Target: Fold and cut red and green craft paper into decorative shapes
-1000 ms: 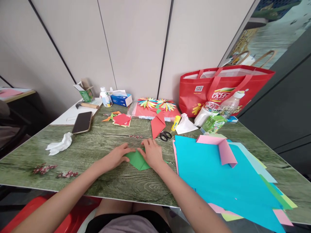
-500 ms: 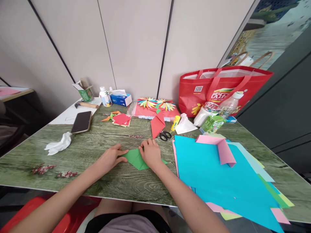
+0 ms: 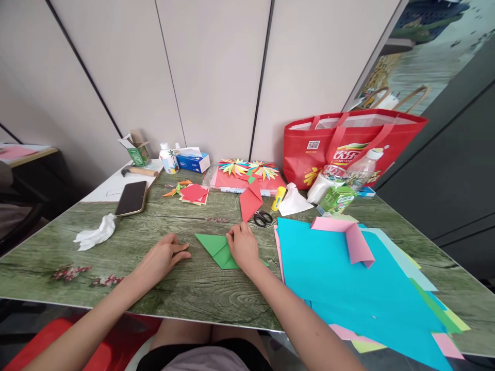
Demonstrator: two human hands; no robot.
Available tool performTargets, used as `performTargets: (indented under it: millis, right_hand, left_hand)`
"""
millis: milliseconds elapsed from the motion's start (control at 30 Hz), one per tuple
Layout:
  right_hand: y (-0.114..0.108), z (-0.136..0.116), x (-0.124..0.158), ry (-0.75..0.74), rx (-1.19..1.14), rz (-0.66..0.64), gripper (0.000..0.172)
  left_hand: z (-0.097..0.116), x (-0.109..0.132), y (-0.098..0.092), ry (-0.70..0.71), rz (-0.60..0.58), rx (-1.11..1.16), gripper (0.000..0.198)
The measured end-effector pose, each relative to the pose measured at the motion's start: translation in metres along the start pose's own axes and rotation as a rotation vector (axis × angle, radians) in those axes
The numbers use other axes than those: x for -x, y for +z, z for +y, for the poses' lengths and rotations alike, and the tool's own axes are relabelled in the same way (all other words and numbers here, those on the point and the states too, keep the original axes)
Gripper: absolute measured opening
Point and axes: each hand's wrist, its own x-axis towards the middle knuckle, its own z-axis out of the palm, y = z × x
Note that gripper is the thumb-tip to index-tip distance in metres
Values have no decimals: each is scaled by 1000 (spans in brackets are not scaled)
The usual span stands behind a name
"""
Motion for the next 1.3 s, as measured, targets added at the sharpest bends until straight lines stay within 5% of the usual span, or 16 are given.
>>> performTargets:
  millis: [133, 267, 467, 567, 733, 933, 1100, 1300]
  right_hand:
    - [-2, -2, 1, -32, -28, -6, 8]
    - [-5, -5, 1, -65, -45, -19, 9]
    - [-10, -3, 1, -104, -79, -63, 10]
    - [-13, -3, -1, -118, -107, -101, 8]
    - [-22, -1, -2, -160, -211, -187, 10]
    - [-35, 1, 0, -268, -188, -309, 28]
    - [-38, -1, -3, -246, -121, -355, 12]
    - [-47, -6, -8, -131, -329, -311, 6]
  left_hand:
    - [18, -25, 5, 23, 189, 68, 21]
    - [42, -53, 9, -34, -108, -17, 29]
    - [50, -73, 11, 4, -272, 66, 23]
    - [46, -78, 12, 23, -298, 124, 37]
    - [42, -80, 17, 102, -321, 230, 13]
    - [34, -77, 18, 124, -330, 443, 31]
    - [36, -73, 17, 133, -389, 487, 33]
    - [39, -73, 18, 244, -351, 489, 30]
